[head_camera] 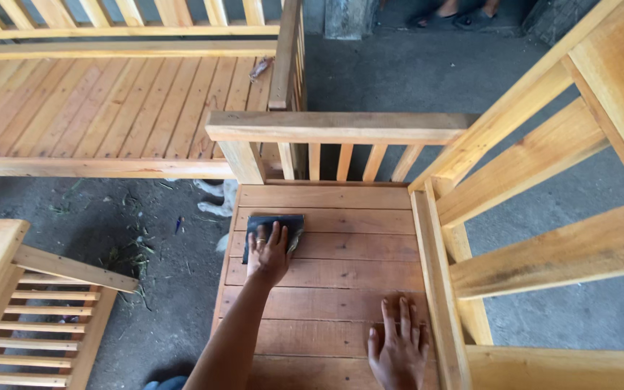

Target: The person sands the wooden seat of a chair using a sanding block, rubbing it back and forth across the slats while steadying the chair with the other hand. They reposition around the seat and continue sanding different sections of the surface throughout the clip.

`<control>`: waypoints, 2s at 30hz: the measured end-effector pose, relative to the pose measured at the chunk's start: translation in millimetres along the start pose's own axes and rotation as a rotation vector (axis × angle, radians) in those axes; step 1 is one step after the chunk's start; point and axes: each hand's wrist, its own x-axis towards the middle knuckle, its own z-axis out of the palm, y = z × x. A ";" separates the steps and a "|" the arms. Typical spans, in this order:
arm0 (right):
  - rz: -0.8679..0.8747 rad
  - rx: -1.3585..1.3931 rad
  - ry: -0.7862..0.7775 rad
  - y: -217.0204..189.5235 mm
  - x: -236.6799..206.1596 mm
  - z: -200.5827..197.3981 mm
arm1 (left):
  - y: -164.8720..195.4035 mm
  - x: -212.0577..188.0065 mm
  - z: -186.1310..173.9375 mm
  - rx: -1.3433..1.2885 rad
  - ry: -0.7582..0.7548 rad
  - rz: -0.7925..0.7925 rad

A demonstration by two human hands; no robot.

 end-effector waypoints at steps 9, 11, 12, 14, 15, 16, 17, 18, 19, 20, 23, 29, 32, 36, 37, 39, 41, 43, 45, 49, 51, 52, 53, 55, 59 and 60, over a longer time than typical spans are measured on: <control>0.103 0.208 -0.013 10.1 -1.4 11.0 | 211.8 -65.0 30.2 -0.108 0.101 0.361; 0.128 0.207 -0.010 12.1 -1.6 11.1 | 201.8 -54.1 26.5 -0.144 0.042 0.339; 0.115 0.182 -0.020 11.7 -1.8 10.7 | 180.8 -46.7 23.3 -0.266 0.299 0.256; 0.122 0.131 -0.043 9.3 -2.1 7.9 | 116.1 -40.7 10.4 -0.194 0.113 0.069; 0.131 0.105 -0.054 7.5 -2.3 5.8 | 78.7 -44.2 1.1 -0.191 -0.106 -0.036; 0.137 0.077 -0.066 4.7 -1.9 3.9 | 41.2 -53.5 -8.7 -0.068 -0.255 -0.137; 0.128 0.048 -0.067 2.2 -2.0 1.7 | 5.1 -64.7 -19.6 0.053 -0.400 -0.240; 0.120 0.021 -0.067 -0.7 -1.5 0.0 | -18.5 -73.5 -26.6 0.176 -0.544 -0.344; 0.114 -0.007 -0.068 -3.1 -1.7 -1.7 | -31.3 -79.6 -29.6 0.136 -0.488 -0.378; 0.128 -0.002 -0.073 -5.2 -1.5 -2.7 | -35.1 -81.8 -30.9 0.096 -0.433 -0.411; 0.160 0.007 -0.065 -8.2 -3.4 -4.0 | 20.2 -64.4 -17.3 0.055 -0.490 -0.374; 0.163 0.009 -0.077 -4.0 -6.6 -1.5 | 223.0 14.2 22.8 -0.306 -0.193 0.061; 0.150 0.006 -0.058 -3.2 -5.9 -2.9 | 227.4 33.6 23.3 -0.309 -0.221 0.133; 0.163 0.023 -0.049 -6.1 -5.6 -7.6 | 95.8 44.8 9.1 0.053 -0.266 0.075; 0.165 0.028 -0.062 -7.0 -6.3 -8.7 | 60.2 43.4 5.5 -0.173 -0.388 -0.253; 0.181 -0.005 -0.091 -8.5 -7.6 -9.9 | -11.1 21.8 -8.7 -0.071 -0.408 -0.344; 0.185 -0.006 -0.086 -8.5 -9.3 -9.0 | -16.6 20.7 -8.1 0.034 -0.375 -0.383; 0.174 0.011 -0.053 -6.7 -10.7 -5.9 | 25.3 14.4 -2.9 0.161 -0.227 -0.269; 0.177 -0.005 -0.062 -3.4 -11.3 -0.6 | 103.2 17.4 8.5 0.038 -0.135 -0.063; 0.150 0.153 -0.003 4.2 -10.0 11.3 | 230.8 -25.2 29.5 -0.210 -0.074 0.194; 0.163 0.177 0.017 6.5 -8.5 14.9 | 225.8 -48.9 34.5 -0.230 -0.106 0.208; 0.167 0.187 0.022 6.9 -7.9 15.5 | 204.5 -60.6 34.8 -0.250 -0.228 0.219; 0.161 0.140 -0.003 6.7 -6.3 14.7 | 177.2 -70.0 33.6 -0.274 -0.346 0.227; 0.152 0.055 -0.040 5.3 -3.8 11.9 | 102.3 -89.2 23.7 -0.244 -0.170 -0.014; 0.133 0.070 -0.010 -2.4 3.7 -1.0 | -20.5 -142.4 -14.2 -0.050 -0.246 -0.319; 0.137 0.054 -0.010 -4.9 5.7 -3.9 | -28.7 -152.2 -20.9 -0.033 -0.294 -0.412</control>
